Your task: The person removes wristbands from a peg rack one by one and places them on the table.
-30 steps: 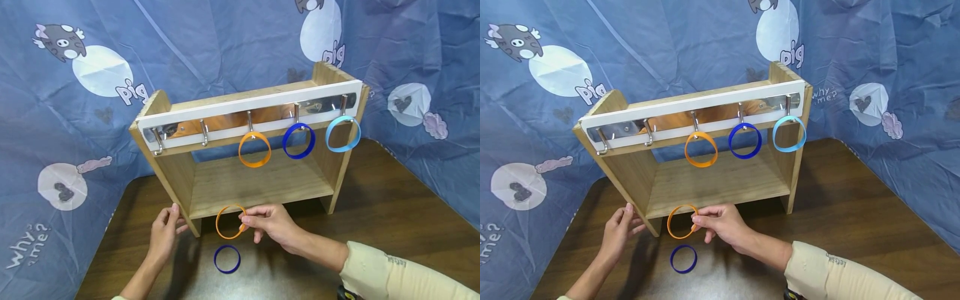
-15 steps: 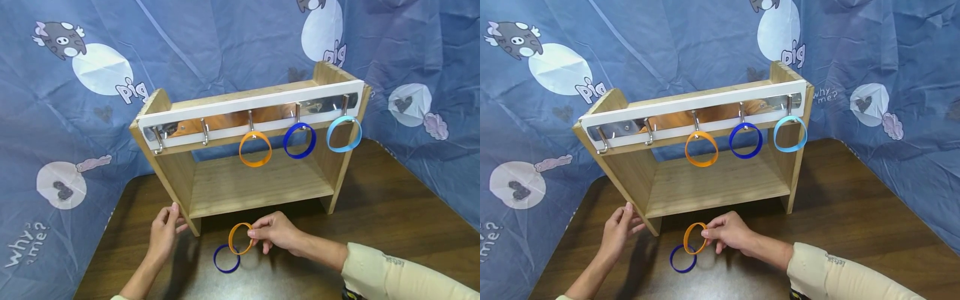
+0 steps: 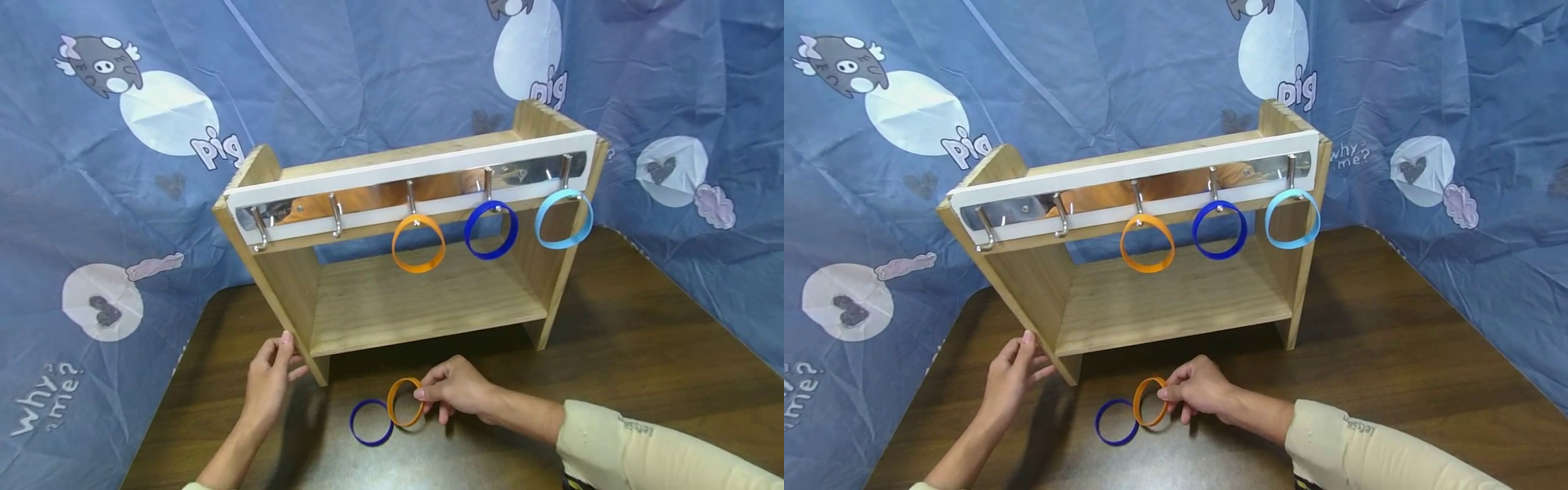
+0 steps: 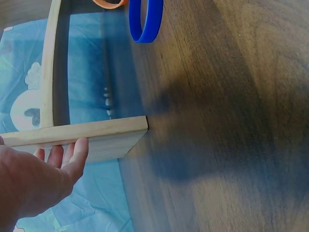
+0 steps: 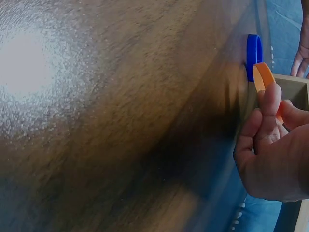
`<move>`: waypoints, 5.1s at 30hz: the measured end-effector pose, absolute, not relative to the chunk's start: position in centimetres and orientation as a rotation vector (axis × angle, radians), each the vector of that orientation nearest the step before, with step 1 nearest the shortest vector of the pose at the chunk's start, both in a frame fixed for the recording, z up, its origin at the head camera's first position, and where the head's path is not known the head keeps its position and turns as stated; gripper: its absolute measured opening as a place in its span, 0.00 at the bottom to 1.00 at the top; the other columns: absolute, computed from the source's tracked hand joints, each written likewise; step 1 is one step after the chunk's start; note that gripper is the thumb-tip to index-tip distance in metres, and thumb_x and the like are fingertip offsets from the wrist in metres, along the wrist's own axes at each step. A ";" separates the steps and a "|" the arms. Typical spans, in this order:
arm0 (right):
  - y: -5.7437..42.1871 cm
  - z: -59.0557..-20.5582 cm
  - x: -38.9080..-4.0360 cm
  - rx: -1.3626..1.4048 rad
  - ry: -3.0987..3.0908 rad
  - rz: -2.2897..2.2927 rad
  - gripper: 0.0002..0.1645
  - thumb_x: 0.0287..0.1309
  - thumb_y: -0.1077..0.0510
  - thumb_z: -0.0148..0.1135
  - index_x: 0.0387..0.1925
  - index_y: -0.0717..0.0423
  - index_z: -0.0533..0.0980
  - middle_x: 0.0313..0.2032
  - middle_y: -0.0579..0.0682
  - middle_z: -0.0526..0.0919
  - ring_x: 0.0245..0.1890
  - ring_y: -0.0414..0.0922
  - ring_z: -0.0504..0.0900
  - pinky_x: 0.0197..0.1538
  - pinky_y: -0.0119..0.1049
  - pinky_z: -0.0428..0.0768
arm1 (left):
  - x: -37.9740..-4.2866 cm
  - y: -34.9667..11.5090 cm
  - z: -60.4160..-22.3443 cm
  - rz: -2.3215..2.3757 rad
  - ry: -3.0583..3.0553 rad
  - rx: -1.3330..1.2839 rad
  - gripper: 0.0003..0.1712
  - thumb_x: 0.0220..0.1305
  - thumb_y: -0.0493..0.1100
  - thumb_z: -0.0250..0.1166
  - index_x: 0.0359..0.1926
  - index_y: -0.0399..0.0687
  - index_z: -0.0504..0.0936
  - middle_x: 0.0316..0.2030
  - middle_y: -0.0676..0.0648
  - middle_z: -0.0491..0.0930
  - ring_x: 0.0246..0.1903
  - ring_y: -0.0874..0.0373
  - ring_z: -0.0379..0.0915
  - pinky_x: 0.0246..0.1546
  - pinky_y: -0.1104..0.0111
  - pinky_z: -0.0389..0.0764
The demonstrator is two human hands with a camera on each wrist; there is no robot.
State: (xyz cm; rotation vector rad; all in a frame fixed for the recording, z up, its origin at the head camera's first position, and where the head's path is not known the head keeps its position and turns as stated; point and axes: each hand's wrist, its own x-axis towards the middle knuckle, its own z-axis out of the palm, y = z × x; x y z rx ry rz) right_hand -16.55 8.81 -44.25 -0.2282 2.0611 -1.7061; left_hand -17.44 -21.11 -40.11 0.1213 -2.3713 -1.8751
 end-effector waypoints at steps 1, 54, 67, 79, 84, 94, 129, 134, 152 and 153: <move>8.8 -44.3 -16.6 -0.219 2.071 -1.694 0.11 0.55 0.61 0.69 0.35 0.68 0.82 0.22 0.54 0.84 0.10 0.36 0.74 0.16 0.23 0.73 | -17.4 -21.1 -40.1 -1.876 -2.370 0.121 0.30 0.75 0.58 0.44 0.50 0.31 0.69 0.48 0.37 0.71 0.43 0.60 0.74 0.47 0.66 0.84; 9.0 -44.7 -16.2 -0.178 2.556 -1.397 0.11 0.55 0.57 0.69 0.20 0.54 0.80 0.13 0.47 0.80 0.08 0.38 0.75 0.11 0.27 0.72 | -17.5 -21.0 -40.1 -1.881 -2.365 0.134 0.28 0.75 0.57 0.44 0.49 0.32 0.69 0.49 0.39 0.71 0.44 0.59 0.74 0.47 0.67 0.84; 9.7 -42.3 -16.1 -0.163 2.563 -1.489 0.09 0.55 0.57 0.69 0.24 0.56 0.82 0.16 0.45 0.81 0.09 0.41 0.76 0.12 0.27 0.70 | -17.4 -21.0 -40.1 -1.873 -2.363 0.136 0.30 0.75 0.58 0.44 0.48 0.31 0.70 0.48 0.37 0.72 0.44 0.58 0.75 0.47 0.66 0.84; 10.1 -39.5 -16.3 -0.196 2.496 -1.663 0.08 0.55 0.58 0.69 0.25 0.57 0.82 0.18 0.49 0.83 0.11 0.44 0.77 0.15 0.33 0.77 | -17.5 -21.0 -40.2 -1.868 -2.359 0.142 0.30 0.75 0.58 0.45 0.49 0.31 0.70 0.48 0.38 0.71 0.44 0.58 0.74 0.47 0.66 0.84; 10.3 -38.6 -16.3 -0.191 2.493 -1.710 0.08 0.55 0.57 0.70 0.28 0.58 0.83 0.20 0.49 0.84 0.12 0.45 0.78 0.19 0.34 0.80 | -17.5 -21.0 -40.1 -1.873 -2.361 0.141 0.29 0.75 0.57 0.45 0.49 0.32 0.69 0.48 0.38 0.71 0.44 0.58 0.74 0.47 0.67 0.84; 10.4 -37.1 -16.5 -0.138 2.493 -1.793 0.09 0.55 0.57 0.70 0.37 0.58 0.84 0.29 0.48 0.87 0.20 0.48 0.83 0.36 0.36 0.83 | -17.5 -21.1 -40.2 -1.864 -2.369 0.146 0.29 0.75 0.58 0.44 0.49 0.32 0.69 0.48 0.38 0.71 0.44 0.58 0.74 0.46 0.67 0.84; 9.7 -31.8 -18.1 -0.285 1.865 -2.507 0.25 0.64 0.64 0.59 0.61 0.68 0.67 0.35 0.46 0.87 0.27 0.41 0.86 0.37 0.32 0.84 | -17.5 -21.0 -40.1 -1.900 -2.350 0.150 0.28 0.75 0.55 0.45 0.50 0.30 0.68 0.51 0.38 0.71 0.43 0.60 0.74 0.47 0.67 0.84; 9.4 -31.3 -18.1 -0.305 1.746 -2.581 0.26 0.66 0.64 0.57 0.64 0.66 0.66 0.31 0.44 0.87 0.26 0.40 0.85 0.36 0.31 0.84 | -17.5 -20.9 -40.2 -1.901 -2.350 0.158 0.28 0.75 0.55 0.45 0.49 0.30 0.68 0.50 0.38 0.71 0.44 0.59 0.74 0.47 0.66 0.84; 8.5 -30.5 -17.4 -0.396 1.466 -2.724 0.11 0.65 0.66 0.57 0.46 0.58 0.80 0.36 0.52 0.87 0.17 0.42 0.82 0.30 0.31 0.84 | -17.6 -20.9 -40.1 -1.904 -2.351 0.151 0.28 0.75 0.55 0.45 0.49 0.30 0.68 0.48 0.38 0.71 0.43 0.59 0.74 0.47 0.67 0.84; 8.5 -30.5 -17.4 -0.393 1.463 -2.724 0.11 0.65 0.66 0.57 0.46 0.58 0.80 0.36 0.52 0.87 0.17 0.42 0.81 0.30 0.31 0.84 | -17.6 -20.9 -40.1 -1.905 -2.347 0.152 0.28 0.75 0.55 0.45 0.49 0.30 0.68 0.48 0.38 0.71 0.43 0.58 0.74 0.46 0.67 0.84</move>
